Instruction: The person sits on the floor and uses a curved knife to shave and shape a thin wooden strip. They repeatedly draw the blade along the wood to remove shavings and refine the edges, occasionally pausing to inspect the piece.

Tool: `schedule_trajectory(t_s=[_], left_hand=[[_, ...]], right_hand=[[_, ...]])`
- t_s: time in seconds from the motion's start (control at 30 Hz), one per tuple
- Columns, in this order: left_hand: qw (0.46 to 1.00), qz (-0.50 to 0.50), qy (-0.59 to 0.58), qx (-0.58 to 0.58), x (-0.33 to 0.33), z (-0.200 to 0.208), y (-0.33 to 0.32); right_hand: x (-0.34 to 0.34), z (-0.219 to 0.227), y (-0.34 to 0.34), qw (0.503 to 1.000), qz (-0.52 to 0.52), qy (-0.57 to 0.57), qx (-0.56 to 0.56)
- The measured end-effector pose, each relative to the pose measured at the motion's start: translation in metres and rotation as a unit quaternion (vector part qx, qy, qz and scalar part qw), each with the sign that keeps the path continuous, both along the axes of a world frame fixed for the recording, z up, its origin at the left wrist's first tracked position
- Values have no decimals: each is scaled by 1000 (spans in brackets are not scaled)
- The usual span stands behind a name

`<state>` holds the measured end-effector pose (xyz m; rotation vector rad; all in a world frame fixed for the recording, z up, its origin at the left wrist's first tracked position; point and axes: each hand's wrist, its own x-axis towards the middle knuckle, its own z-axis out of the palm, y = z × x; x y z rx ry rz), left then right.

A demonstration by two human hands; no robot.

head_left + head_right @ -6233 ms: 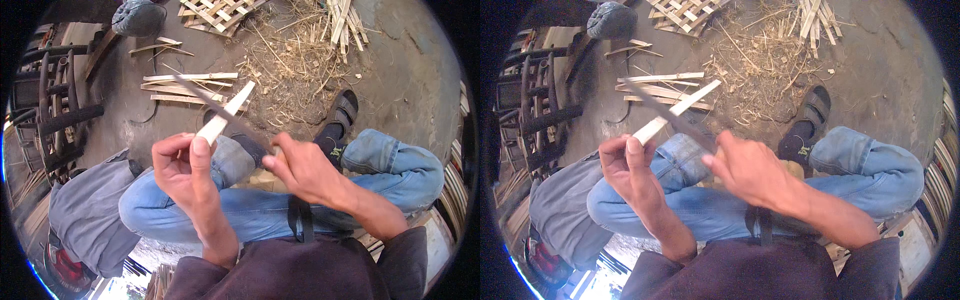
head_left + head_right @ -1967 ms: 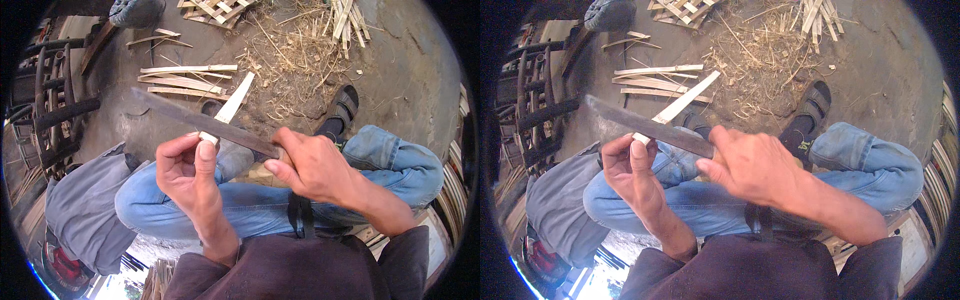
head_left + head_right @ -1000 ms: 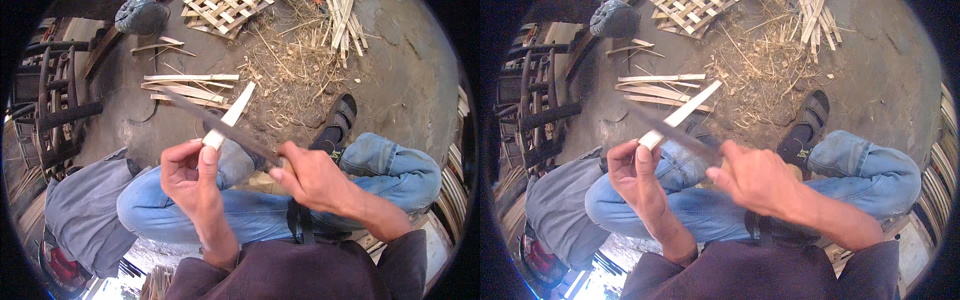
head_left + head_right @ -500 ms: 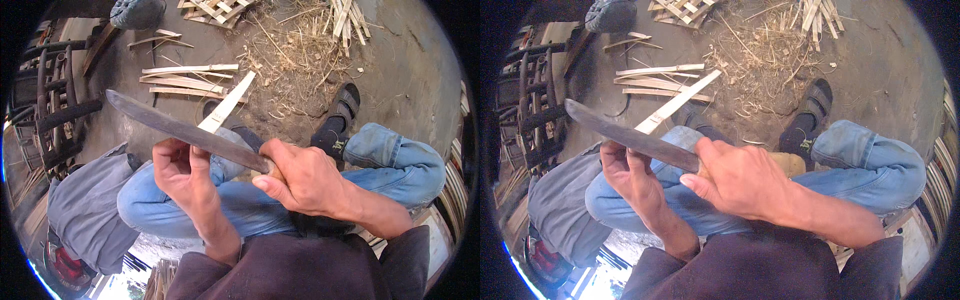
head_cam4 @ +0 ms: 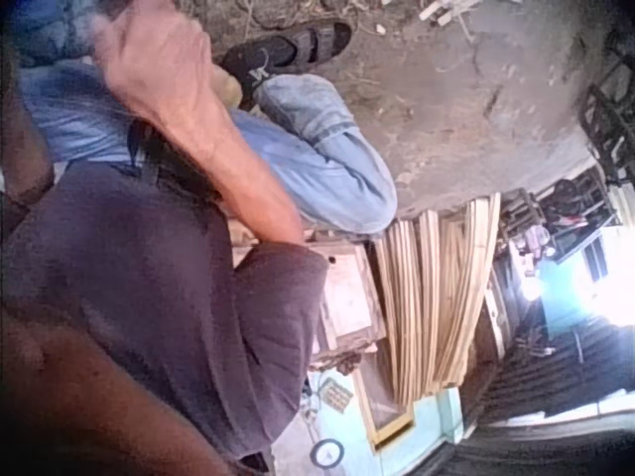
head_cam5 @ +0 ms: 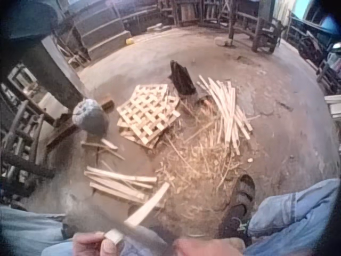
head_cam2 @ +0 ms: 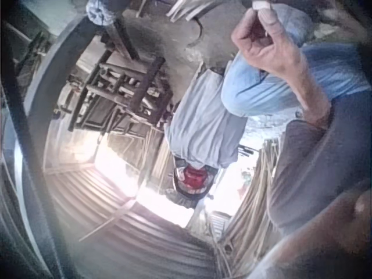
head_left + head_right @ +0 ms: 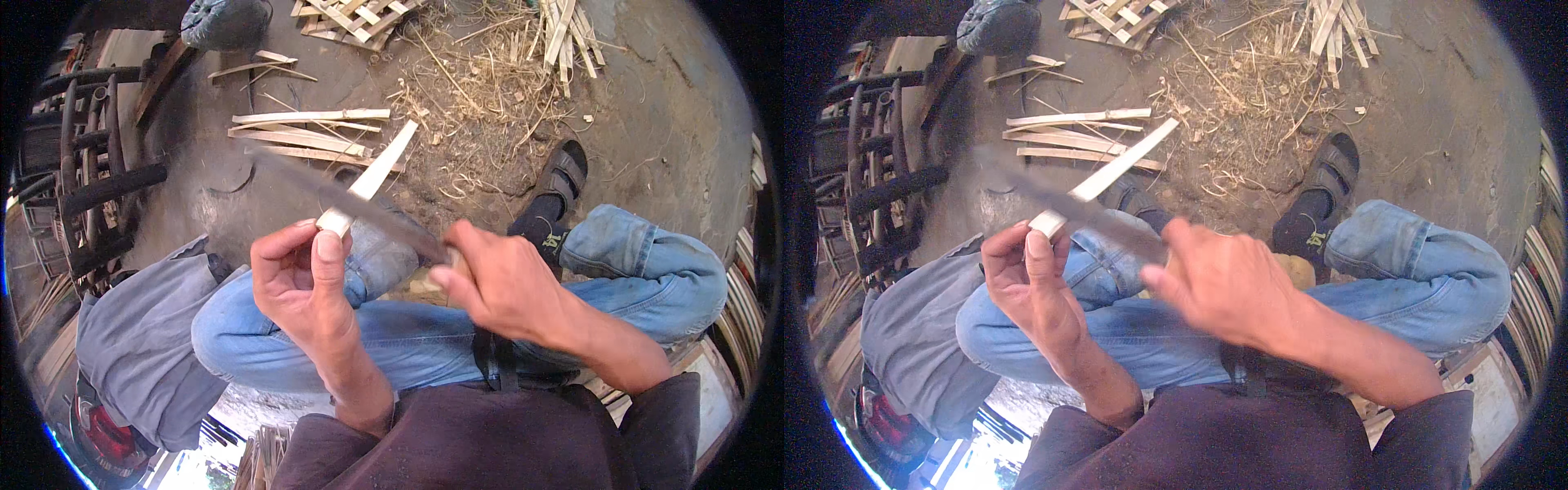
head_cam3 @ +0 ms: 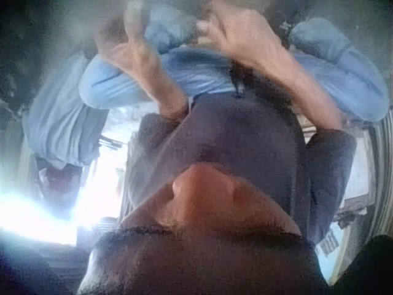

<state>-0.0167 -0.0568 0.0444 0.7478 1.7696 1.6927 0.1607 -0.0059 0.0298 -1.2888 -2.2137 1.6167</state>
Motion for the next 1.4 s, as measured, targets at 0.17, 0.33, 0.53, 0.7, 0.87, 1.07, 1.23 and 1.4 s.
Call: schedule_trajectory(t_s=[0.17, 0.33, 0.53, 0.7, 0.87, 1.07, 1.23, 1.4], left_hand=[[1000, -7, -1, 7, 0, 0, -3], [999, -16, 40, 4, -5, -3, -4], [998, -24, 55, -13, -4, -3, -5], [996, -21, 77, -36, -4, -2, -16], [996, -30, 71, -36, 0, -1, -22], [995, -43, 78, -48, -4, -4, -29], [994, -31, 92, -41, -3, -3, -31], [995, -46, 78, -43, -4, -3, -36]], right_hand=[[8, 13, 1, 998, 27, 56, 26], [10, 9, 10, 999, 41, -9, -6], [18, 15, 16, 998, 54, -19, -25], [21, 22, 18, 995, 76, 3, -58], [23, 21, 16, 994, 75, 17, -72], [22, 22, 15, 991, 110, 52, -50], [17, 8, 14, 992, 92, -15, -79], [21, 21, 14, 992, 101, 26, -75]])
